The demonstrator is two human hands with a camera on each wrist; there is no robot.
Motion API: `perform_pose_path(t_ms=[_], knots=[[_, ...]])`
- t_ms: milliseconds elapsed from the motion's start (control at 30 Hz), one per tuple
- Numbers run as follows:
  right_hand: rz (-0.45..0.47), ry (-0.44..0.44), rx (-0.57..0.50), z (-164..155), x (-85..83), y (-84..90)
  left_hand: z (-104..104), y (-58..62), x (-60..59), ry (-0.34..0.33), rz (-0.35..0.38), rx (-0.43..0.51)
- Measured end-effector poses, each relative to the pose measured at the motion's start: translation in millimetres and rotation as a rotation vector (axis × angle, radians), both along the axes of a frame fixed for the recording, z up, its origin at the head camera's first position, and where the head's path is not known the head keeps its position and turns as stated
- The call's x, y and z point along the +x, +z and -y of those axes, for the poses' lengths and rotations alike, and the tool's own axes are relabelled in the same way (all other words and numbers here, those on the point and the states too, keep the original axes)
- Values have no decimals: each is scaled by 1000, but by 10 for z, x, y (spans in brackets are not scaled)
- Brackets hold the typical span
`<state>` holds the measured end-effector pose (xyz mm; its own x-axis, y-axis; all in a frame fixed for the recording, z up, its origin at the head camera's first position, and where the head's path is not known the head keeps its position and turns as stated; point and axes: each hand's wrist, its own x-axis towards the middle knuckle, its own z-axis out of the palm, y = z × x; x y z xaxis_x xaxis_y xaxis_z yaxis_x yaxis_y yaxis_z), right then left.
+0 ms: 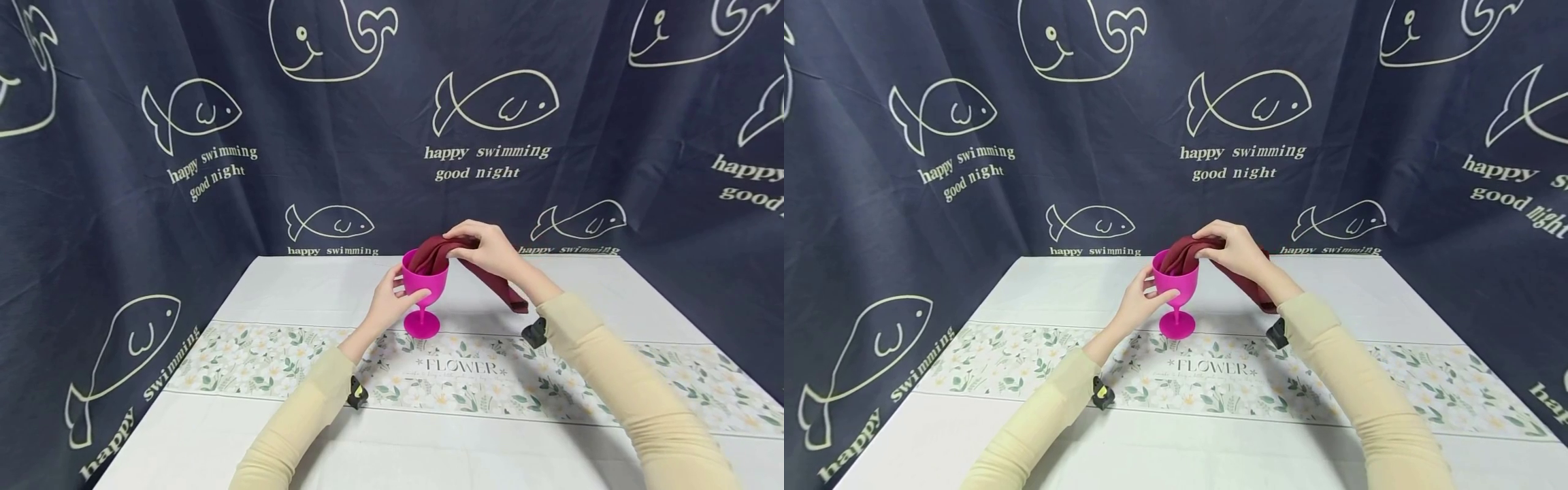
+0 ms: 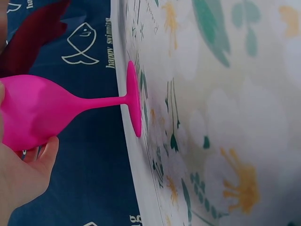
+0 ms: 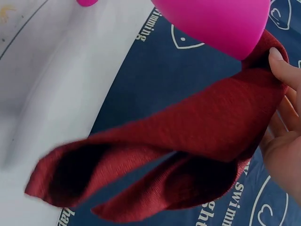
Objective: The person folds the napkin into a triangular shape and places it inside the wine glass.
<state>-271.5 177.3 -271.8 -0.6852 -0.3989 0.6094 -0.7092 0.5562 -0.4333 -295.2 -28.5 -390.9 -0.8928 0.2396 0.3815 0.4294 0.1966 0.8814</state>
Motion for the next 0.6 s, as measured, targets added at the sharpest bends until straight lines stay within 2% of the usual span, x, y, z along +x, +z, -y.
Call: perform_pose_path(t_ms=[100,333,467,600], knots=[[-11,1,4,0,10,-25,-5,-2,3,4,-14,4],[-8,7,-1,-119,-200,-217,-7,9,2,4,-8,-10],[-16,-17,17,-144,-204,-247,5,28,8,-2,-3,-36],[-74,-47,26,-153,-163,-263,1,62,7,-10,-2,-67]])
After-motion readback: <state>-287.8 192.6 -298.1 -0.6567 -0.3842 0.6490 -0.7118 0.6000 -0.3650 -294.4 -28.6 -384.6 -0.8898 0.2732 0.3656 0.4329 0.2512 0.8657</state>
